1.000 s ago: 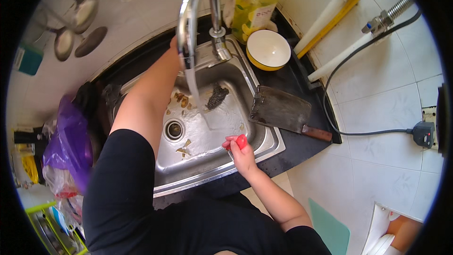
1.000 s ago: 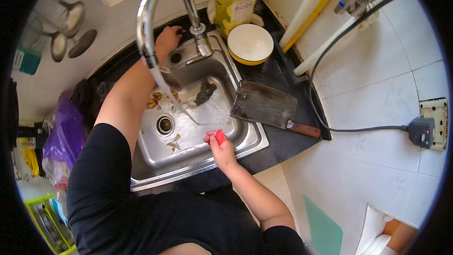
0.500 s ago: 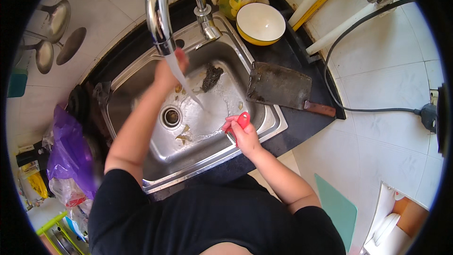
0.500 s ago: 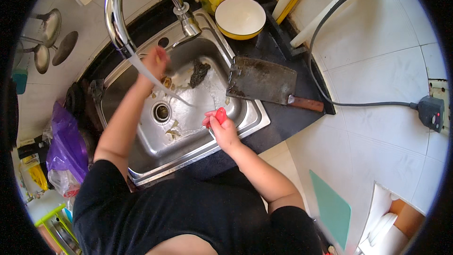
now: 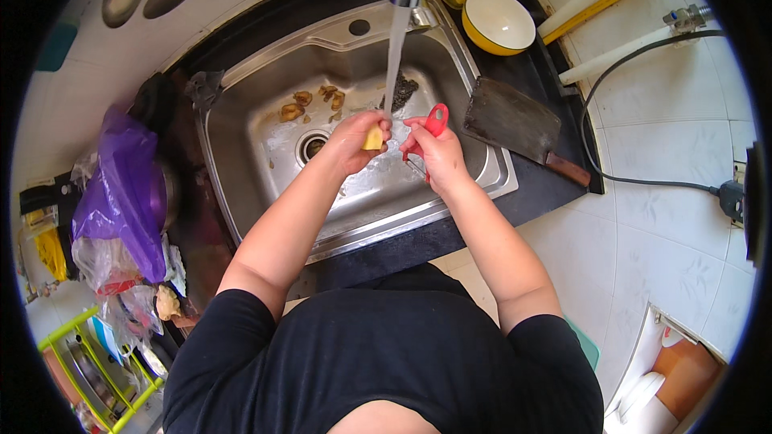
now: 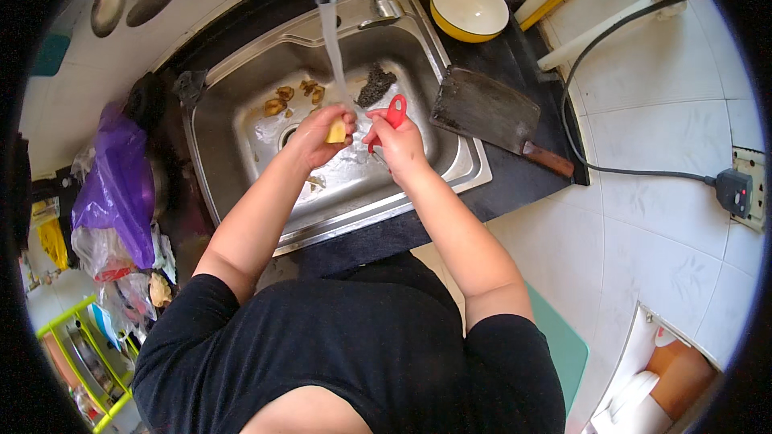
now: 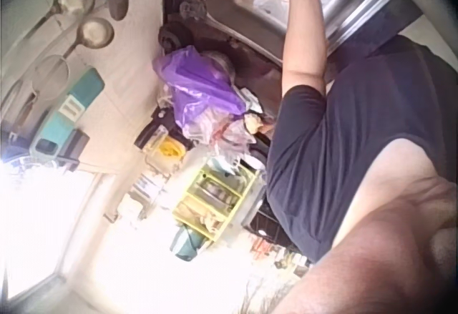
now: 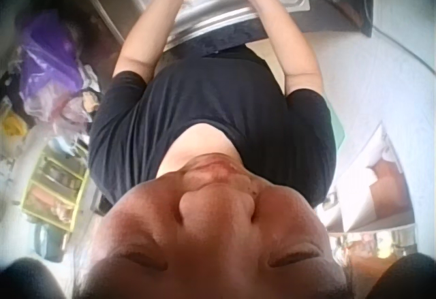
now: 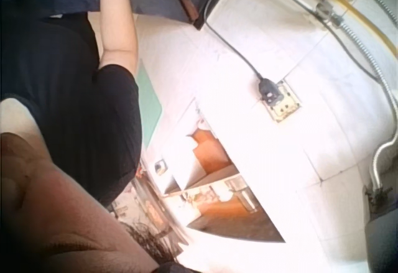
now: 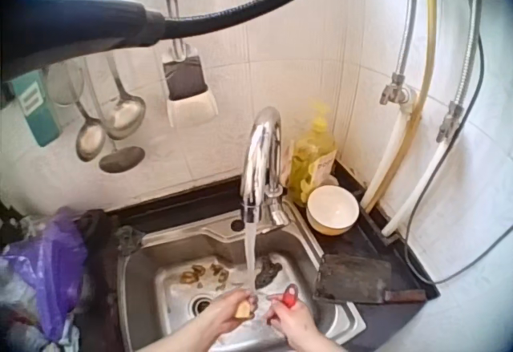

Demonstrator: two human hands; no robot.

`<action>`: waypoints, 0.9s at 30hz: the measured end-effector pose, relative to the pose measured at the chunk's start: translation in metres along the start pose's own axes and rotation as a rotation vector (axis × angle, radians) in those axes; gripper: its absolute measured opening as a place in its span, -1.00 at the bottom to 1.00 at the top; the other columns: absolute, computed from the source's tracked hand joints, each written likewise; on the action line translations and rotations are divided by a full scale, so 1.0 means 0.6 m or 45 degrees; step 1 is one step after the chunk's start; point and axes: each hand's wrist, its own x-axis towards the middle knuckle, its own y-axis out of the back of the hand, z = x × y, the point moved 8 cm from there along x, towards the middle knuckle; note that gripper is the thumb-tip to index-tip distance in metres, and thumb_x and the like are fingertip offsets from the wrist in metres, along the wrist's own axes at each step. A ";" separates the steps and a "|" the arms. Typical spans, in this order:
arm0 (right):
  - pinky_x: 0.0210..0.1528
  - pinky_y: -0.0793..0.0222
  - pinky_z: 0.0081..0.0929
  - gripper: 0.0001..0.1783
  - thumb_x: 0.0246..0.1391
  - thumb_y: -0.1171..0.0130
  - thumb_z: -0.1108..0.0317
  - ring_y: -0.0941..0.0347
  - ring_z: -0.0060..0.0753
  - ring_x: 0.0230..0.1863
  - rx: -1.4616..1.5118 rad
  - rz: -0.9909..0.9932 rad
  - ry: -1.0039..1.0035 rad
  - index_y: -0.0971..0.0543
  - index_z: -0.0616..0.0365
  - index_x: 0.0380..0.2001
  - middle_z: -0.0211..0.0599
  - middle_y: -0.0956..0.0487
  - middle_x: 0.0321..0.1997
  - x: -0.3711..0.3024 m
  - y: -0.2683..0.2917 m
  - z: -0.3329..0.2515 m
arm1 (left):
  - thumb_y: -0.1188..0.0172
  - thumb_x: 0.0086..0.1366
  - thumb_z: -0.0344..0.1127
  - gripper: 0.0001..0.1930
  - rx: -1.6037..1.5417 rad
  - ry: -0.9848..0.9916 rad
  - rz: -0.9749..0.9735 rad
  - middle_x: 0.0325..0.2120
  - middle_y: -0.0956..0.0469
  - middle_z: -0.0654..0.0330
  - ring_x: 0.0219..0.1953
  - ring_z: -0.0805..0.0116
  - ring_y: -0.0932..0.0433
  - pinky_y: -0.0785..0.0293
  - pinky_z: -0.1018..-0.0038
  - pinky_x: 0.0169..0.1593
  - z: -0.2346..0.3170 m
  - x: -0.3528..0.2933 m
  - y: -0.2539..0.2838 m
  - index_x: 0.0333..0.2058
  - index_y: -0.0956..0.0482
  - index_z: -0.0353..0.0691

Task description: The person prepares ginger by washing it, peeling it with a knife and a peeler, and slicing it into small pieces on a cutting board. They then scoop cooked green beans from a pot on the stove into a metal bowl using a slotted spoon.

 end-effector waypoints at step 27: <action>-0.29 -0.44 -0.46 -0.75 0.10 -0.02 0.31 -0.48 -0.31 -0.28 -0.236 -0.096 -0.260 -0.41 0.29 -0.25 -0.13 -0.53 -0.33 0.097 -0.067 0.053 | 0.05 0.26 -0.39 -0.84 -0.063 -0.213 0.473 -0.27 -0.40 0.08 -0.19 0.16 -0.49 -0.55 0.35 -0.18 0.033 -0.110 0.175 -0.19 -0.29 -0.25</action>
